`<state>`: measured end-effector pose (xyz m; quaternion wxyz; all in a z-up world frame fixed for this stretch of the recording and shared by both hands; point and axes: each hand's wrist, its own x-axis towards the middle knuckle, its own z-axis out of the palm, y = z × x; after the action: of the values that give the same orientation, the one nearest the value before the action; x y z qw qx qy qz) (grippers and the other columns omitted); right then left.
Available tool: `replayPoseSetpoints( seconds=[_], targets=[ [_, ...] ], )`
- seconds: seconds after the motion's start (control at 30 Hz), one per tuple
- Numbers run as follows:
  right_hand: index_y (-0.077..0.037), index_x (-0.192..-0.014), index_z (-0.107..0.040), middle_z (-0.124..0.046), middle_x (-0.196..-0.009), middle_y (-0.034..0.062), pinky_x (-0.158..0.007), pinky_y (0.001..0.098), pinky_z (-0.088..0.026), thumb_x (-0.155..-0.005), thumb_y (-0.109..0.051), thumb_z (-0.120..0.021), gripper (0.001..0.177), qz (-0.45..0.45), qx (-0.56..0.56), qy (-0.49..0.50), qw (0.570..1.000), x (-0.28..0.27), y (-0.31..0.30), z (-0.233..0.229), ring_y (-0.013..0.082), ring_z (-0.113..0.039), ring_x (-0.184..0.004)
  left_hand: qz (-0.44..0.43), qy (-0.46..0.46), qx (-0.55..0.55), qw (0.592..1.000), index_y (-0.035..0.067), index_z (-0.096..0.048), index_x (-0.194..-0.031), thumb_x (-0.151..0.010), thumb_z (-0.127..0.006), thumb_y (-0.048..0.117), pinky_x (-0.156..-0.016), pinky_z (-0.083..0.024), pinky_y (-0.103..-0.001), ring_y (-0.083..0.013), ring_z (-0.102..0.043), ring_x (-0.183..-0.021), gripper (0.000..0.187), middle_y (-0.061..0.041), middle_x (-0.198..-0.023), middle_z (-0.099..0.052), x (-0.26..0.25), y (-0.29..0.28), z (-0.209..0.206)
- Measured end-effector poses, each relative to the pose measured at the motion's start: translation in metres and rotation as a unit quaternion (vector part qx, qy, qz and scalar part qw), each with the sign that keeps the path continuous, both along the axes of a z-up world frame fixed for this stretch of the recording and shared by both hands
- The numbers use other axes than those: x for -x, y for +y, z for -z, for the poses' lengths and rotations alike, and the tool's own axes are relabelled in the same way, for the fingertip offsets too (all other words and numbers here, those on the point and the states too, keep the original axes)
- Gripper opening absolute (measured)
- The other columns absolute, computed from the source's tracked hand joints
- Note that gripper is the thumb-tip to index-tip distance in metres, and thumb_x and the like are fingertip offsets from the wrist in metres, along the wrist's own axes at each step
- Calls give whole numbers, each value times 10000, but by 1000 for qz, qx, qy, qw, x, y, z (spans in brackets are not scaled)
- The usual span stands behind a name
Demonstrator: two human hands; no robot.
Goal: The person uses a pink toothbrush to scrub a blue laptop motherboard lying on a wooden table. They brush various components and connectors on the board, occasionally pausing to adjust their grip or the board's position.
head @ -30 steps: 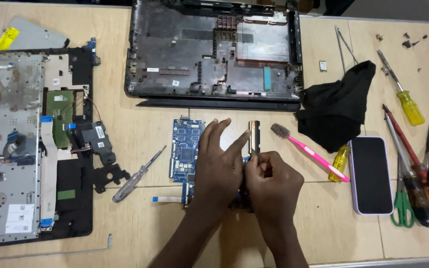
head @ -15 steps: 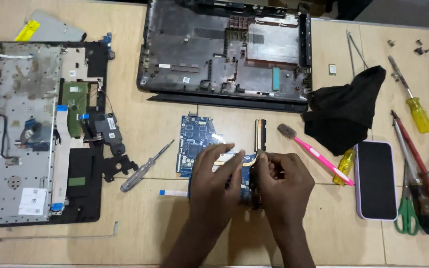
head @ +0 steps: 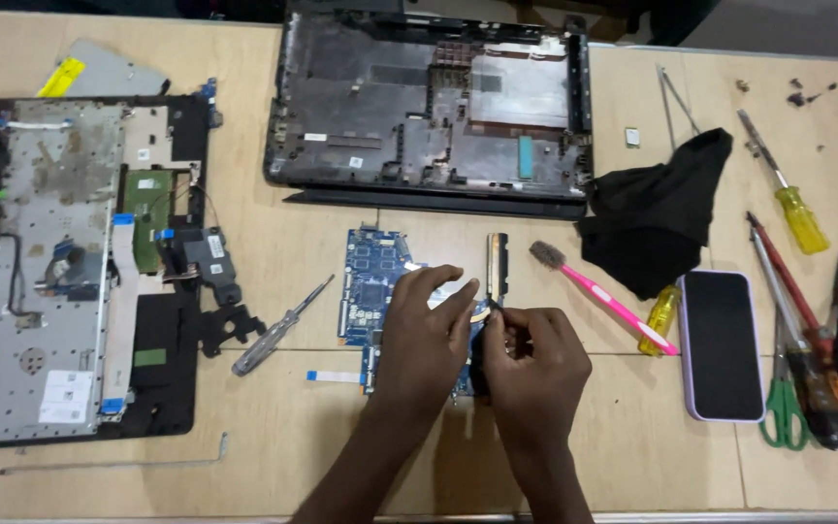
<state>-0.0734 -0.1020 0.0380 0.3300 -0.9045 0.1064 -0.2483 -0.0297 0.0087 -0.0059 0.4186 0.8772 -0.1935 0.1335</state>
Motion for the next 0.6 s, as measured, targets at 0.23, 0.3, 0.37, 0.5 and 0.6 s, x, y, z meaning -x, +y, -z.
replayPoseSetpoints(
  seconds=[0.23,0.3,0.37,0.5,0.6],
  targets=[
    [28,-1021,-777,-776,-875,147,-643,333,-617,-930,-117,-674,200,55,-59,37,996,14,-29,3,219,-741,-739,-17,-9,3,1000,81,-774,-1172,-929,-740,64,-924,-535,-486,-351,-533,-1173,245,-132,-1252,-633,0,-8,-1],
    [-5,-1092,-789,-794,-918,113,-692,329,-592,-892,-172,-759,263,101,-66,99,988,21,-43,12,190,-728,-777,-28,-8,4,1000,74,-766,-1178,-894,-800,75,-866,-542,-451,-318,-557,-1121,287,-114,-1196,-639,-3,-8,-1],
    [-9,-1100,-780,-747,-942,107,-668,325,-572,-881,-178,-800,278,89,-40,81,992,24,-49,15,188,-678,-759,-26,4,-9,1000,92,-752,-1225,-904,-798,102,-848,-533,-433,-301,-551,-1099,325,-98,-1173,-633,-7,-8,0],
    [-49,-1178,-778,-563,-1118,199,-751,406,-513,-929,-94,-795,253,117,79,-14,990,24,-62,22,323,-522,-1042,15,-1,-45,999,185,-688,-1352,-927,-792,173,-838,-453,-442,-266,-517,-941,438,-65,-1109,-588,-18,-5,7],
    [-83,-1289,-747,-539,-1294,210,-949,503,-328,-936,-174,-792,366,115,191,42,974,19,-99,29,394,-366,-1188,46,36,-69,996,273,-594,-1465,-959,-752,188,-868,-449,-428,-269,-517,-981,537,-69,-1133,-541,-23,0,4]
  ],
)
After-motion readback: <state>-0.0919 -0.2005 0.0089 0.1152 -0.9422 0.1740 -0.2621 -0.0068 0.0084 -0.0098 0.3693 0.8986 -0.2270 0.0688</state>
